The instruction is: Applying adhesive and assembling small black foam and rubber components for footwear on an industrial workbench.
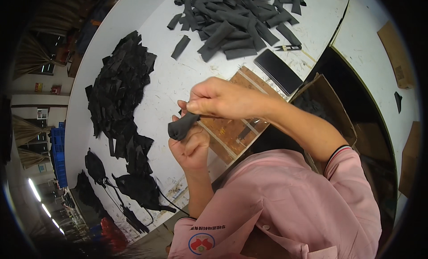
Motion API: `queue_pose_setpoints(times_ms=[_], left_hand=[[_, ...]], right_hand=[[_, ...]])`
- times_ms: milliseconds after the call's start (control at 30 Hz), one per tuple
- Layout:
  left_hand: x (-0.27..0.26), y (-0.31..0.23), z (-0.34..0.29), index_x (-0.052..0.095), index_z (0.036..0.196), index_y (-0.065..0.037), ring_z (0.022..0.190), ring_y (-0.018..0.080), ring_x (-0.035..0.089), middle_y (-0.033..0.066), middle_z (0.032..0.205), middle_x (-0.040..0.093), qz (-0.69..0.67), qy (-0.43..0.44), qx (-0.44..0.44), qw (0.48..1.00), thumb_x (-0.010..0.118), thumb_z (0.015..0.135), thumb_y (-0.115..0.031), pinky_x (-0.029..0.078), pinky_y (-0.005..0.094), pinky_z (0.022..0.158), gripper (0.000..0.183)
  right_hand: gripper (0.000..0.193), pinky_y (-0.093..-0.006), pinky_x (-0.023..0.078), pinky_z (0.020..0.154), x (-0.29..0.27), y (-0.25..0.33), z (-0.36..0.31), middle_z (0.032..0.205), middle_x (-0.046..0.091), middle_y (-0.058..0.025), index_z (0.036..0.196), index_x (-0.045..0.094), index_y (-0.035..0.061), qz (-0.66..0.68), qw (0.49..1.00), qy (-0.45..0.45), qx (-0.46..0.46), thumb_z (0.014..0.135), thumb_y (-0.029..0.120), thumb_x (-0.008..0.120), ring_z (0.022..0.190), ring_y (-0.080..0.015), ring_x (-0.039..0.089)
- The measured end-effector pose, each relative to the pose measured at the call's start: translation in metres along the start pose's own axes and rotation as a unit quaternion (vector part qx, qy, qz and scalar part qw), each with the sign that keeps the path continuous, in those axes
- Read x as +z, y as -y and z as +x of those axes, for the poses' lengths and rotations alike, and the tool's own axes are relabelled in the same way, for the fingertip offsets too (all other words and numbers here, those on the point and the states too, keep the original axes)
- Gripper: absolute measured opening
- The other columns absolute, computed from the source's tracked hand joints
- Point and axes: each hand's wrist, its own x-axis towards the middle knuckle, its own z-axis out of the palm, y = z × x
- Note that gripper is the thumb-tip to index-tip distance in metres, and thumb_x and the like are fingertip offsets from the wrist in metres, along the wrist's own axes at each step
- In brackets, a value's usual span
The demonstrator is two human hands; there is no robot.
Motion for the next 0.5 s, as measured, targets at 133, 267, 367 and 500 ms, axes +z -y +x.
queue_pose_setpoints(times_ms=[133, 267, 367, 500], left_hand=[[-0.048, -0.009, -0.007, 0.043, 0.111, -0.003, 0.040, 0.0076, 0.038, 0.0097, 0.084, 0.055, 0.269, -0.031, 0.050, 0.961, 0.040, 0.089, -0.008, 0.026, 0.0167, 0.031, 0.024], [-0.027, 0.004, -0.003, 0.039, 0.114, 0.001, 0.050, 0.0055, 0.046, 0.0065, 0.082, 0.057, 0.698, -0.136, 0.283, 0.644, 0.047, 0.085, -0.004, 0.038, 0.0168, 0.045, 0.030], [-0.016, 0.001, -0.006, 0.043, 0.115, 0.001, 0.073, 0.0109, 0.054, 0.0094, 0.089, 0.058, 0.796, -0.076, 0.294, 0.523, 0.052, 0.080, 0.001, 0.044, 0.0211, 0.063, 0.035], [0.002, 0.000, -0.002, 0.054, 0.104, 0.002, 0.088, 0.0184, 0.054, 0.0120, 0.093, 0.058, 0.857, 0.027, 0.300, 0.417, 0.057, 0.072, 0.007, 0.042, 0.0265, 0.077, 0.032]], right_hand=[[0.030, -0.0222, 0.032, 0.045, -0.013, -0.036, 0.003, 0.055, 0.042, 0.0019, 0.065, 0.048, 0.0039, -0.080, 0.996, -0.014, 0.022, 0.085, 0.026, 0.050, 0.048, -0.0063, 0.038], [0.026, -0.0239, 0.035, 0.046, -0.035, -0.111, -0.042, 0.056, 0.045, -0.0006, 0.070, 0.050, 0.0037, -0.150, 0.962, -0.138, 0.182, 0.085, 0.025, 0.049, 0.048, -0.0078, 0.042], [0.025, -0.0267, 0.038, 0.050, -0.023, -0.078, -0.057, 0.061, 0.048, -0.0027, 0.077, 0.052, 0.0026, -0.047, 0.967, -0.236, 0.089, 0.085, 0.026, 0.051, 0.055, -0.0109, 0.047], [0.024, -0.0289, 0.038, 0.056, -0.003, -0.017, -0.043, 0.069, 0.047, -0.0046, 0.082, 0.052, 0.0002, -0.300, 0.911, -0.222, -0.176, 0.080, 0.024, 0.056, 0.062, -0.0186, 0.048]])
